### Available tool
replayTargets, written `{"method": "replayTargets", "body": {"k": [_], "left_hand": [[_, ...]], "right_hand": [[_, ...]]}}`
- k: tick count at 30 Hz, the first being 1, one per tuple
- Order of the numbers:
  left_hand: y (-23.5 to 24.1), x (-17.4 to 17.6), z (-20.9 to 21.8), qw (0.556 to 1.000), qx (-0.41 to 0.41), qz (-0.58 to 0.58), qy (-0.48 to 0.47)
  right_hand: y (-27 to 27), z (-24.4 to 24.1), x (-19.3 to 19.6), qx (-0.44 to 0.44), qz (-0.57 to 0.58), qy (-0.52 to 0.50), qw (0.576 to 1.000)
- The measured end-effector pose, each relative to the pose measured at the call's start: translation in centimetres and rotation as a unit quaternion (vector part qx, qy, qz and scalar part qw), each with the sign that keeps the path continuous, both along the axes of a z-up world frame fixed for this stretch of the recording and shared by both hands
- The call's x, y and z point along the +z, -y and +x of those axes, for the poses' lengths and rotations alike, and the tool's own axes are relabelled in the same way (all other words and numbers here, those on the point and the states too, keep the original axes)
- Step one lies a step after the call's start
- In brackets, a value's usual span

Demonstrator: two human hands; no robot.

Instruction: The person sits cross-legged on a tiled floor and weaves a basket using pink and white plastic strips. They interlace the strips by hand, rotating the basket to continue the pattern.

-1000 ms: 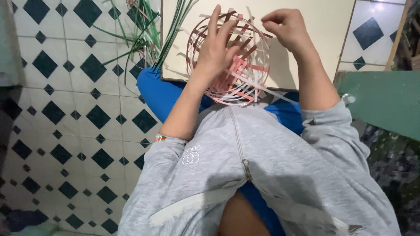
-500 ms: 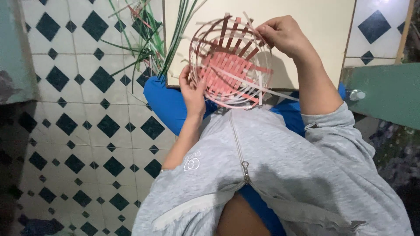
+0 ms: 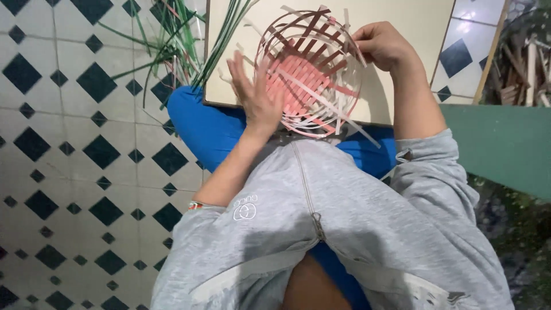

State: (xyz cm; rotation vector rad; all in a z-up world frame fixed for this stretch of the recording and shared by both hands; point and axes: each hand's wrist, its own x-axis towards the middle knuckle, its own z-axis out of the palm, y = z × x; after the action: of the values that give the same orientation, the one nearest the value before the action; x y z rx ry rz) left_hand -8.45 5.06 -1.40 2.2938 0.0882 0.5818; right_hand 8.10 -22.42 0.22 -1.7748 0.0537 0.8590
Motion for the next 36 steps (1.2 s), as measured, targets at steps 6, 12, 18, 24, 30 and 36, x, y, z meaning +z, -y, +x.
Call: {"method": "replayTargets", "body": {"k": [6, 12, 18, 24, 30, 36], "left_hand": [[3.1, -0.5, 1.2, 0.931, -0.282, 0.232, 0.019], [5.1, -2.1, 0.4, 0.838, -0.295, 0.372, -0.268], [4.7, -1.8, 1.6, 0.796, -0.365, 0.288, -0.388], [4.2, 2.4, 1.9, 0.777, -0.381, 0.267, -0.424], [4.6, 1.5, 2.0, 0.774, -0.369, 0.279, -0.433], [4.7, 2.5, 2.2, 0.758, -0.373, 0.269, -0.463]], "right_hand": [[-0.7, 0.5, 1.5, 0.096, 0.027, -0.027, 0.995], [-0.5, 0.8, 0.6, 0.161, -0.016, -0.011, 0.987], [0.5, 0.5, 1.0, 0.160, 0.090, 0.010, 0.983], [0.8, -0.3, 0.6, 0.150, 0.088, -0.006, 0.985], [1.2, -0.8, 1.3, 0.064, 0.060, 0.020, 0.996], [2.8, -1.3, -0.6, 0.047, 0.114, 0.013, 0.992]]}}
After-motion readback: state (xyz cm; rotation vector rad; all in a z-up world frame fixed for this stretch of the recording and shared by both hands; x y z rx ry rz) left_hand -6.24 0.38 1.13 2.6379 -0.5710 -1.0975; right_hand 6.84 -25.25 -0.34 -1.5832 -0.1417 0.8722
